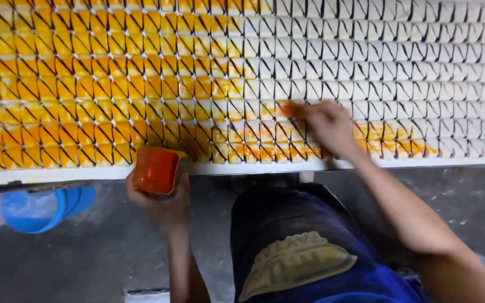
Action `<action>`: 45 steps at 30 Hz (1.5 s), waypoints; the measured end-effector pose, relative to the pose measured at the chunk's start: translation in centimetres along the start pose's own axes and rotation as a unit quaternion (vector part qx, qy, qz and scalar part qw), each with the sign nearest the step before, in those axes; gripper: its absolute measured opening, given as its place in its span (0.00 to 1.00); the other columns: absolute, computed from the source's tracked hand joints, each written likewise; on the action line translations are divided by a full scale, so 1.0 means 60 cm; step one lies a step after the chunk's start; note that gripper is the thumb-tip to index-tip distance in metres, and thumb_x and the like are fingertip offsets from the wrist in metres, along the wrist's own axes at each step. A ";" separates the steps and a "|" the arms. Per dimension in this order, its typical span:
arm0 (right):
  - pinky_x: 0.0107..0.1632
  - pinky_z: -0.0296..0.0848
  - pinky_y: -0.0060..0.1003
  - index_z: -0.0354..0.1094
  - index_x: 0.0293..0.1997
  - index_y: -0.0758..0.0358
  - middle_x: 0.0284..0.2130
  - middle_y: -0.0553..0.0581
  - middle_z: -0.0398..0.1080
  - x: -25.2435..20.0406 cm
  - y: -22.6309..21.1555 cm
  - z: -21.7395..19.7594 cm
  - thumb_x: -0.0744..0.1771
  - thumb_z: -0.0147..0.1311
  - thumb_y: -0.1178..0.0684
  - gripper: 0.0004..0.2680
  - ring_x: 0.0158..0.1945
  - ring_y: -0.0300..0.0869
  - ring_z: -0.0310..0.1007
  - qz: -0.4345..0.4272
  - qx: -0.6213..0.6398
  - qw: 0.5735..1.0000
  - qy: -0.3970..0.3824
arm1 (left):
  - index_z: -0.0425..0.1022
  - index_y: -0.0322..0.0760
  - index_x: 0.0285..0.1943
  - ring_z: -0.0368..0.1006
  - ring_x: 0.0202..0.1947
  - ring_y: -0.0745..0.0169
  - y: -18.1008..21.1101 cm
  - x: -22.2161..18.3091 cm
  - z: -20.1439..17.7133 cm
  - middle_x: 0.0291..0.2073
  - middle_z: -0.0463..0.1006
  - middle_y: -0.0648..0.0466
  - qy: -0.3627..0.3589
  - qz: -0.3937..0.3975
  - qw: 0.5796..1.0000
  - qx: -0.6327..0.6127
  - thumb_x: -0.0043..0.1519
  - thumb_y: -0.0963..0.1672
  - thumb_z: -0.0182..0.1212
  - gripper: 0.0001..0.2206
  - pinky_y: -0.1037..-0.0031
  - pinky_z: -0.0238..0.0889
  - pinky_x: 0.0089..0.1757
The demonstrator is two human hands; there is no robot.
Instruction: Using a brush to rapidly apply a yellow glaze to rows of triangular pastries on a large work table.
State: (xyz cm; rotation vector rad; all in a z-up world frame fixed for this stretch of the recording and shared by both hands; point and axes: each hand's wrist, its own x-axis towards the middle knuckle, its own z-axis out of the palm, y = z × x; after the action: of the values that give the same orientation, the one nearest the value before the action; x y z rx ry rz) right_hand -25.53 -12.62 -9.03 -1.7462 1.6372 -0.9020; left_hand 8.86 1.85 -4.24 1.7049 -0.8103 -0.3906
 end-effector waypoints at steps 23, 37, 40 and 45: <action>0.44 0.73 0.45 0.71 0.39 0.49 0.31 0.52 0.74 0.118 -0.060 0.166 0.67 0.57 0.45 0.05 0.40 0.52 0.76 -0.038 0.123 0.992 -0.008 | 0.55 0.42 0.71 0.61 0.68 0.40 0.068 -0.044 0.075 0.63 0.63 0.43 -0.024 0.013 1.000 0.004 0.50 0.39 0.80 0.42 0.39 0.54 0.63; 0.37 0.74 0.43 0.70 0.58 0.64 0.39 0.64 0.75 -0.004 0.622 -0.496 0.85 0.55 0.50 0.08 0.43 0.53 0.80 0.050 -0.172 0.964 0.196 | 0.57 0.37 0.70 0.61 0.66 0.31 0.102 -0.199 0.182 0.60 0.64 0.37 -0.014 -0.019 0.998 0.057 0.45 0.35 0.80 0.43 0.38 0.58 0.60; 0.40 0.76 0.43 0.74 0.55 0.62 0.36 0.62 0.78 0.035 0.578 -0.412 0.85 0.61 0.52 0.08 0.45 0.55 0.84 0.015 -0.188 0.958 0.216 | 0.57 0.36 0.71 0.59 0.68 0.31 0.090 -0.183 0.189 0.61 0.63 0.35 -0.019 -0.015 0.999 0.043 0.46 0.35 0.79 0.43 0.39 0.58 0.60; 0.47 0.74 0.53 0.78 0.41 0.56 0.34 0.60 0.76 0.059 0.094 -0.085 0.66 0.55 0.58 0.05 0.44 0.58 0.77 -0.059 -0.005 0.996 0.070 | 0.60 0.39 0.69 0.64 0.65 0.38 0.050 -0.133 0.162 0.59 0.66 0.43 -0.034 0.018 0.997 0.065 0.47 0.39 0.82 0.41 0.44 0.65 0.57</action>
State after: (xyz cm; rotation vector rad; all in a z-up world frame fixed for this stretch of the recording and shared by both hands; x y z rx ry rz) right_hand -32.90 -16.44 -10.07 -1.8387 1.6407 -1.0954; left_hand -3.88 0.11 -5.50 1.8027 -0.9326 -0.3790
